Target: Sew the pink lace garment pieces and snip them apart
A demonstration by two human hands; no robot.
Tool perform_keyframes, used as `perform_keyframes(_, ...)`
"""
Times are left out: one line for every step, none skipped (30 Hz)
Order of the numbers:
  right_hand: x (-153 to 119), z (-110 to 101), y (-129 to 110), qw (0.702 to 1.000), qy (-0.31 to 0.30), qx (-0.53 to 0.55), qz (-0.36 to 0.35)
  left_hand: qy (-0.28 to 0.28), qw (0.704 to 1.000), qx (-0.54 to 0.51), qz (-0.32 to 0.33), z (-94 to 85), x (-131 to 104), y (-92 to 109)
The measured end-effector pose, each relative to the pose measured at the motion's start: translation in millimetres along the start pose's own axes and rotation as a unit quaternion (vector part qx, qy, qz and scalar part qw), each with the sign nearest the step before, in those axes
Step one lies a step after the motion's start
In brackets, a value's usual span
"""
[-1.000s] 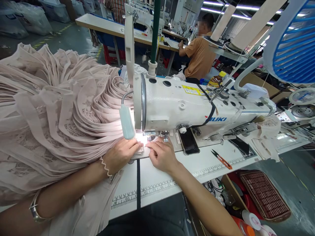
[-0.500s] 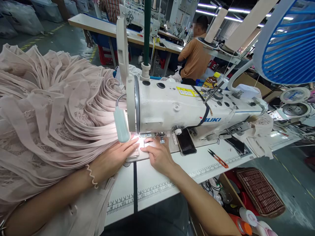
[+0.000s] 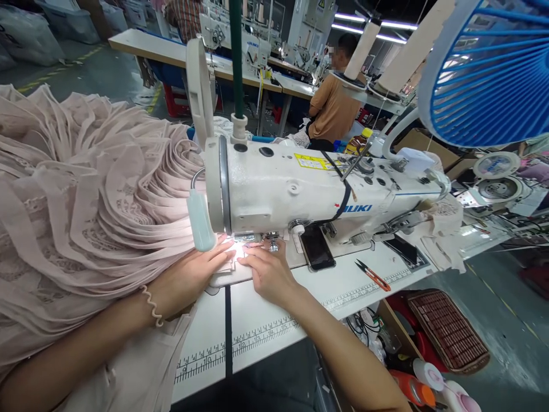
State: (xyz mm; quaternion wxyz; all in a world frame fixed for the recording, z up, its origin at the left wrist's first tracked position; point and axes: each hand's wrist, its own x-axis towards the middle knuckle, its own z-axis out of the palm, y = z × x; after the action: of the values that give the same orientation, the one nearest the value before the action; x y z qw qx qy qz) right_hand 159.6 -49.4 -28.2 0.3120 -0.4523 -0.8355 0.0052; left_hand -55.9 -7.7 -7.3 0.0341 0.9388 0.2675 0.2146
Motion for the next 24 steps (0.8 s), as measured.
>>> perform_keyframes(0.4,-0.1,0.2,1.0,-0.008,-0.003,0.001,0.005,1.0,-0.001,-0.001,1.5,0.2,-0.9)
perform_keyframes(0.9,-0.1,0.5,1.0,-0.015,-0.006,0.002,0.011,1.0,0.0,-0.004,2.6,0.3,-1.4)
perform_keyframes(1.4,-0.1,0.7,1.0,-0.021,-0.009,0.004,0.017,1.0,0.005,-0.008,3.4,0.4,-1.6)
perform_keyframes(1.9,-0.1,0.8,1.0,-0.028,-0.012,0.006,0.022,1.0,0.013,-0.014,3.6,0.3,-1.4)
perform_keyframes(2.4,-0.2,1.0,0.999,-0.034,-0.015,0.008,0.026,0.999,0.023,-0.021,3.4,0.1,-0.8)
perform_keyframes(2.9,-0.3,1.1,0.999,-0.039,-0.017,0.01,0.03,0.999,0.034,-0.026,2.7,-0.4,0.3)
perform_keyframes(3.4,-0.4,1.3,0.999,-0.045,-0.018,0.013,0.037,0.998,0.047,-0.027,1.8,-1.0,1.6)
perform_keyframes(3.9,-0.6,1.5,0.998,-0.05,-0.017,0.017,0.045,0.997,0.061,-0.024,0.7,-1.9,3.0)
perform_keyframes(4.4,-0.8,1.6,0.998,-0.056,-0.015,0.022,0.054,0.996,0.076,-0.018,-0.4,-2.8,4.5)
perform_keyframes(4.9,-1.1,1.7,0.998,-0.061,-0.011,0.027,0.061,0.994,0.09,-0.012,-1.5,-3.7,5.9)
perform_keyframes(5.4,-1.4,1.8,0.997,-0.067,-0.008,0.032,0.064,0.993,0.103,-0.005,-2.3,-4.6,7.1)
perform_keyframes(5.9,-1.7,1.8,0.997,-0.072,-0.008,0.036,0.065,0.991,0.114,0.001,-3.0,-5.2,8.1)
perform_keyframes(6.3,-1.9,1.7,0.996,-0.077,-0.01,0.039,0.063,0.99,0.123,0.005,-3.4,-5.6,8.9)
perform_keyframes(6.7,-2.0,1.5,0.996,-0.081,-0.016,0.041,0.06,0.99,0.129,0.008,-3.6,-5.8,9.4)
perform_keyframes(6.9,-2.0,1.3,0.995,-0.085,-0.025,0.043,0.058,0.989,0.132,0.011,-3.6,-5.8,9.8)
perform_keyframes(7.0,-1.6,1.1,0.994,-0.088,-0.038,0.045,0.057,0.989,0.135,0.012,-3.4,-5.7,10.0)
perform_keyframes(7.0,-1.0,0.9,0.993,-0.091,-0.052,0.046,0.057,0.989,0.138,0.011,-3.0,-5.6,10.1)
perform_keyframes(6.8,-0.1,0.8,0.992,-0.095,-0.068,0.045,0.057,0.989,0.139,0.01,-2.6,-5.5,10.2)
perform_keyframes(6.5,1.0,0.8,0.991,-0.099,-0.083,0.043,0.057,0.988,0.141,0.009,-2.2,-5.5,10.3)
perform_keyframes(6.2,2.1,0.8,0.989,-0.103,-0.097,0.039,0.059,0.988,0.143,0.008,-2.0,-5.5,10.5)
perform_keyframes(5.8,3.2,0.9,0.988,-0.107,-0.109,0.035,0.06,0.987,0.146,0.008,-1.9,-5.4,10.8)
perform_keyframes(5.5,4.1,1.0,0.986,-0.111,-0.121,0.031,0.061,0.987,0.151,0.01,-2.2,-5.2,11.1)
perform_keyframes(5.5,4.6,0.9,0.984,-0.114,-0.13,0.03,0.064,0.985,0.158,0.016,-2.6,-4.9,11.4)
perform_keyframes(5.7,4.7,0.7,0.983,-0.117,-0.139,0.031,0.066,0.984,0.166,0.023,-3.3,-4.5,11.7)
